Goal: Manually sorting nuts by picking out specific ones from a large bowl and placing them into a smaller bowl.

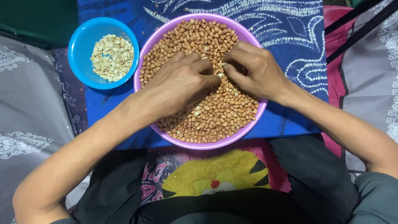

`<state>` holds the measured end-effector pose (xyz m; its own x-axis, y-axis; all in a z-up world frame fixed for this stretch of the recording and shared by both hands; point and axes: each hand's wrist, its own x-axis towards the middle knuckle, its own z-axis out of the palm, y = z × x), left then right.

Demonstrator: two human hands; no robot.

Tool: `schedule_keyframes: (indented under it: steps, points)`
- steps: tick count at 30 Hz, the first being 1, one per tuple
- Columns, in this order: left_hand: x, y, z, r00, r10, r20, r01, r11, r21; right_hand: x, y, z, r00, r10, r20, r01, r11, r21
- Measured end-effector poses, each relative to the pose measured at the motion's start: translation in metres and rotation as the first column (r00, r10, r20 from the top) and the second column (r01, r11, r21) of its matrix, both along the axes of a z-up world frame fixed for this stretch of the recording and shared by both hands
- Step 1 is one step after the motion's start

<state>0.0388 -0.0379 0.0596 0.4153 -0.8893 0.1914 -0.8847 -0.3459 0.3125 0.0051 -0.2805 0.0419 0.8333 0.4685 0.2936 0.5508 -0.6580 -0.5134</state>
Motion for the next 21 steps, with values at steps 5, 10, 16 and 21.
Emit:
schedule_keyframes:
  steps: [5,10,16,21]
  points:
    - [-0.001,-0.005,-0.005,1.000,-0.001,0.018,0.002,0.999,-0.054,-0.002,-0.001,-0.005,1.000,0.003,0.019,-0.003,1.000,0.004]
    - [-0.001,-0.004,-0.013,0.998,0.022,0.059,-0.014,0.993,-0.119,-0.004,0.000,-0.003,0.999,-0.001,0.040,0.001,1.000,0.003]
    - [0.002,-0.004,-0.019,0.999,0.020,0.037,-0.013,0.984,-0.179,-0.003,-0.001,-0.004,0.998,0.019,0.066,-0.017,0.999,-0.033]
    - [0.000,0.002,-0.006,0.998,-0.032,-0.048,0.017,0.959,-0.283,-0.007,0.007,0.009,0.999,0.028,0.025,-0.028,1.000,0.000]
